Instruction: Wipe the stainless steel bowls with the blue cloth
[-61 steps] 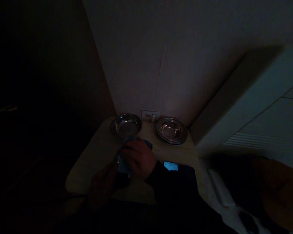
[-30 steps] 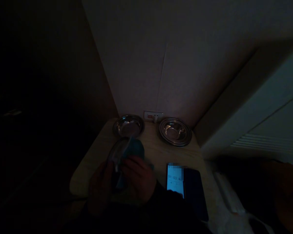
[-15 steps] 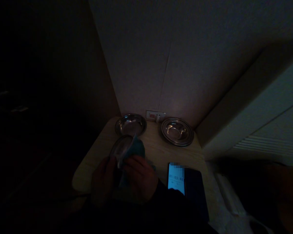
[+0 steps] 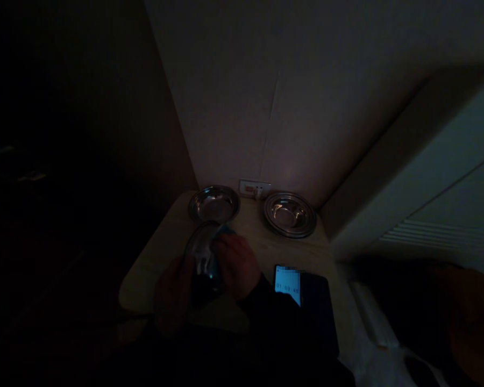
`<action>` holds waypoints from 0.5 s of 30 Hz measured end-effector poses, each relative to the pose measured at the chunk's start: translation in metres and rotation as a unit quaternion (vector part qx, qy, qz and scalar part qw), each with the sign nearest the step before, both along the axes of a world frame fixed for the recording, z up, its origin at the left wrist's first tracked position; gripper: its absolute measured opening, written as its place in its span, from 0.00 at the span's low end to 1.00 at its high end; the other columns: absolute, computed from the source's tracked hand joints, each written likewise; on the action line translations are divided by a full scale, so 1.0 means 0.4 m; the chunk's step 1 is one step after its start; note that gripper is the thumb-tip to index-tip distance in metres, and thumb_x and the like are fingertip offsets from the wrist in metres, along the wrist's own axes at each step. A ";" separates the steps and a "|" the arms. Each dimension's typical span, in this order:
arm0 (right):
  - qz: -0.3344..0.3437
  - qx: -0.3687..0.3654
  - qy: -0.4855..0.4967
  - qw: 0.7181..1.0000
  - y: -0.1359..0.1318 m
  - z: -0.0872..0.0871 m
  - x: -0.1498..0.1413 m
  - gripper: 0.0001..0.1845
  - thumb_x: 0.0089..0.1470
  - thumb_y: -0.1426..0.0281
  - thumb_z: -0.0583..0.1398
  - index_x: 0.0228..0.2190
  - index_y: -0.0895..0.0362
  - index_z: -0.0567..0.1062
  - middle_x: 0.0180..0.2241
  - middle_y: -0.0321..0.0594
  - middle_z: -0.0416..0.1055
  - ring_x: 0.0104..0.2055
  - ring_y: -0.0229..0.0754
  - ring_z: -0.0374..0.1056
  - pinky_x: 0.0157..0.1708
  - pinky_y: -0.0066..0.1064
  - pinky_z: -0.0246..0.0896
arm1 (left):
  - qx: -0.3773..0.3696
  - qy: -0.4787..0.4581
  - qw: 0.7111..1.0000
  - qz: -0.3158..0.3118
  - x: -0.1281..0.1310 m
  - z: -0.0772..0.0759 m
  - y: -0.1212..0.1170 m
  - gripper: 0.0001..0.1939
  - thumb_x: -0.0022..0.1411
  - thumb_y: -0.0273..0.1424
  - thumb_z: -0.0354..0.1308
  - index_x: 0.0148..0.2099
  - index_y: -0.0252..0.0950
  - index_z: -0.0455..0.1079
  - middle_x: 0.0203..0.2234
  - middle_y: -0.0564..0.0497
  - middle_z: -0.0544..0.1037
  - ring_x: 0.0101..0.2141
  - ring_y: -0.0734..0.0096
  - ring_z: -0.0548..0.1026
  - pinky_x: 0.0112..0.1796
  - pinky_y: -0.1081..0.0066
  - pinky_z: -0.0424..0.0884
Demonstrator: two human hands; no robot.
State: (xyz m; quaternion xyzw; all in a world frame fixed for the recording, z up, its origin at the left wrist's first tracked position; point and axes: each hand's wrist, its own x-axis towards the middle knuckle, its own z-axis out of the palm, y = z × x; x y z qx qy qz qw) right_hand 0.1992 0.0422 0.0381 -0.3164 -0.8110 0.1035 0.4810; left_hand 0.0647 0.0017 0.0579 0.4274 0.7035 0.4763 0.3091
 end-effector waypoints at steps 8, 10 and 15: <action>-0.033 -0.018 0.030 0.999 0.028 0.005 0.020 0.13 0.55 0.77 0.52 0.39 0.58 0.73 0.38 0.46 0.73 0.43 0.43 0.66 0.44 0.38 0.64 | 0.015 0.012 0.999 -0.036 0.016 -0.008 -0.013 0.18 0.58 0.43 0.45 0.28 0.35 0.67 0.20 0.53 0.72 0.23 0.74 0.69 0.24 0.77 0.64; -0.032 -0.040 0.036 0.998 0.030 0.013 0.028 0.13 0.55 0.77 0.52 0.41 0.57 0.72 0.40 0.46 0.72 0.44 0.43 0.65 0.44 0.38 0.63 | 0.009 0.017 0.999 -0.033 0.022 -0.010 -0.017 0.18 0.57 0.43 0.46 0.27 0.35 0.67 0.18 0.53 0.72 0.22 0.74 0.69 0.23 0.77 0.63; -0.008 -0.047 0.026 0.999 0.012 0.020 0.042 0.13 0.55 0.76 0.53 0.40 0.55 0.73 0.40 0.44 0.72 0.44 0.42 0.65 0.44 0.37 0.63 | 0.008 0.018 0.999 -0.044 0.028 -0.014 -0.019 0.19 0.56 0.43 0.46 0.29 0.35 0.70 0.21 0.51 0.75 0.23 0.72 0.71 0.23 0.76 0.65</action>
